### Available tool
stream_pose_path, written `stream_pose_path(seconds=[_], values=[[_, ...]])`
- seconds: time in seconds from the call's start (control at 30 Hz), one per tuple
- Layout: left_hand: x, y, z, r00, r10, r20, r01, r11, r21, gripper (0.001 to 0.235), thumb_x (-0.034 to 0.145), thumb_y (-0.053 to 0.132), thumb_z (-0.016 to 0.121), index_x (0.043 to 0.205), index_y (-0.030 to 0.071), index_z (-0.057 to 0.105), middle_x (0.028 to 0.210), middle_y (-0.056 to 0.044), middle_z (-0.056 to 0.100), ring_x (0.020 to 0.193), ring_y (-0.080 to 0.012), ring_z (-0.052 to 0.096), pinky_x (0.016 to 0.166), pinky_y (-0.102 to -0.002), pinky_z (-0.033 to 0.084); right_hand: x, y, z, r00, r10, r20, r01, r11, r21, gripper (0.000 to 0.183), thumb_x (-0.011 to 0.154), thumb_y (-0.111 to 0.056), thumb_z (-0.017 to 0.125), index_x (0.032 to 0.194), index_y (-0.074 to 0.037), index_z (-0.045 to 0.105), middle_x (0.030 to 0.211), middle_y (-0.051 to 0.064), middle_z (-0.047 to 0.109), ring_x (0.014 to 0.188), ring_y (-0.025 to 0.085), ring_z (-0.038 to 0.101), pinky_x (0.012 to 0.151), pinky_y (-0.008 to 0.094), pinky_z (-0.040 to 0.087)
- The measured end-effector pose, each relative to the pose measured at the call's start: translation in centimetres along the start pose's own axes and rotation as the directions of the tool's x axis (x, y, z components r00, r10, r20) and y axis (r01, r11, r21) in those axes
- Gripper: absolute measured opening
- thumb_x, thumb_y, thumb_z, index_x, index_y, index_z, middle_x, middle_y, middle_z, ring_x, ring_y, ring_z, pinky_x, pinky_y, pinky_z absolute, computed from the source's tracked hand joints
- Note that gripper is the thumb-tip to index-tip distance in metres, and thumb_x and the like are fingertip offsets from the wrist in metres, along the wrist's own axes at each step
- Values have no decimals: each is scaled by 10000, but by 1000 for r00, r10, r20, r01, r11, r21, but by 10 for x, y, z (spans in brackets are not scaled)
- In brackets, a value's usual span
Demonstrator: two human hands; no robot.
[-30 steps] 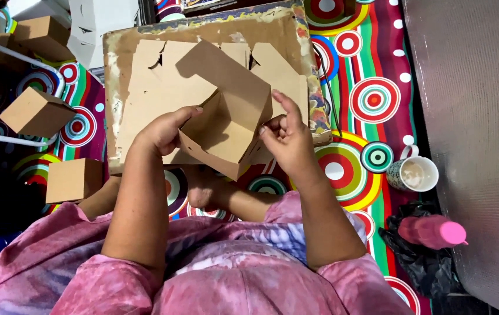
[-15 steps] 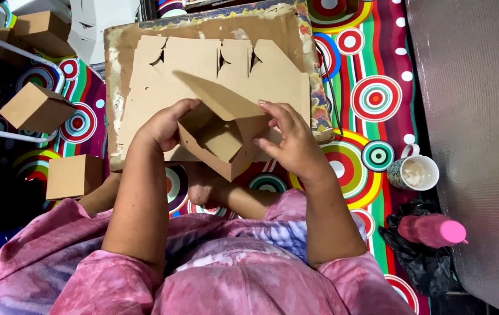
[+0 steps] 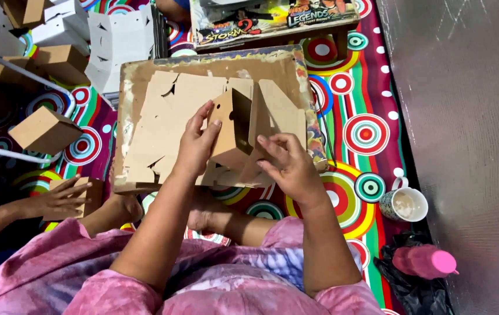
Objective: The person assembles small cardboard boxes by hand, folding the pre-cut flaps and tucking them into slots to form the box shape. They repeatedly pick up flat cardboard pieces, fold them into boxes, and place the finished boxes aside.
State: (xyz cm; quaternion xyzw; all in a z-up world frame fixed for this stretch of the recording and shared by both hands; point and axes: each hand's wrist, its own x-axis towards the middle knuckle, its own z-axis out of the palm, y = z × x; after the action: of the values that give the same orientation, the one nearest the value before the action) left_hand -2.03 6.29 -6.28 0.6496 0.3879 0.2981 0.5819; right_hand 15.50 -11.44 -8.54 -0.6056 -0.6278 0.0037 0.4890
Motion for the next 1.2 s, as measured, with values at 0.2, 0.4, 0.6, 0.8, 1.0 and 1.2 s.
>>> stream_pose_path(seconds=[0.2, 0.4, 0.6, 0.8, 1.0, 1.2], values=[[-8, 12, 2, 997, 67, 39, -72, 987, 147, 545, 968, 352, 676, 1497, 300, 553, 1598, -192, 278, 1366, -486, 499, 1118, -603, 440, 0, -5, -6, 999, 31, 20, -30, 999, -38, 569, 887, -191, 828, 1418, -293, 652, 1335, 144, 493, 1010, 363, 703, 883, 478, 613], [-36, 54, 16, 950, 181, 254, -282, 849, 448, 912, 775, 326, 908, 1563, 251, 456, 1638, -348, 39, 1410, -663, 274, 1141, -673, 365, -8, 0, 2, 999, 19, -34, -23, 991, -130, 501, 931, -128, 783, 1384, -316, 679, 1348, 137, 411, 1073, 365, 661, 935, 463, 608], [-32, 45, 23, 967, 189, 169, -251, 815, 523, 826, 791, 384, 887, 1516, 251, 515, 1628, -360, 102, 1405, -637, 308, 1150, -630, 399, -2, -12, -6, 997, 78, 1, -75, 965, -252, 450, 893, -287, 818, 1323, -361, 709, 1348, 91, 431, 1173, 351, 646, 984, 434, 593], [-46, 63, 28, 972, 193, 133, -234, 789, 568, 794, 799, 415, 842, 1507, 278, 508, 1630, -363, 130, 1397, -605, 363, 1118, -628, 451, -12, -1, 2, 988, 133, -80, -153, 929, -337, 346, 841, -362, 872, 1149, -305, 726, 1176, 73, 446, 1018, 367, 686, 883, 471, 603], [-58, 79, 29, 932, 308, 192, -361, 729, 582, 671, 908, 300, 766, 1519, 322, 491, 1665, -333, 77, 1480, -593, 256, 1162, -611, 408, -11, 6, -6, 976, 90, -200, -136, 963, -232, 332, 827, -293, 938, 929, -185, 641, 1083, 62, 412, 958, 366, 664, 862, 462, 569], [-26, 14, 31, 791, 584, 186, -572, 596, 563, 483, 847, 274, 825, 1304, 291, 671, 1495, -304, 403, 1391, -571, 438, 1169, -597, 419, -4, -10, -9, 994, 72, -84, -97, 929, -356, 396, 809, -362, 903, 1146, -304, 704, 1080, 84, 492, 880, 362, 675, 782, 471, 565]])
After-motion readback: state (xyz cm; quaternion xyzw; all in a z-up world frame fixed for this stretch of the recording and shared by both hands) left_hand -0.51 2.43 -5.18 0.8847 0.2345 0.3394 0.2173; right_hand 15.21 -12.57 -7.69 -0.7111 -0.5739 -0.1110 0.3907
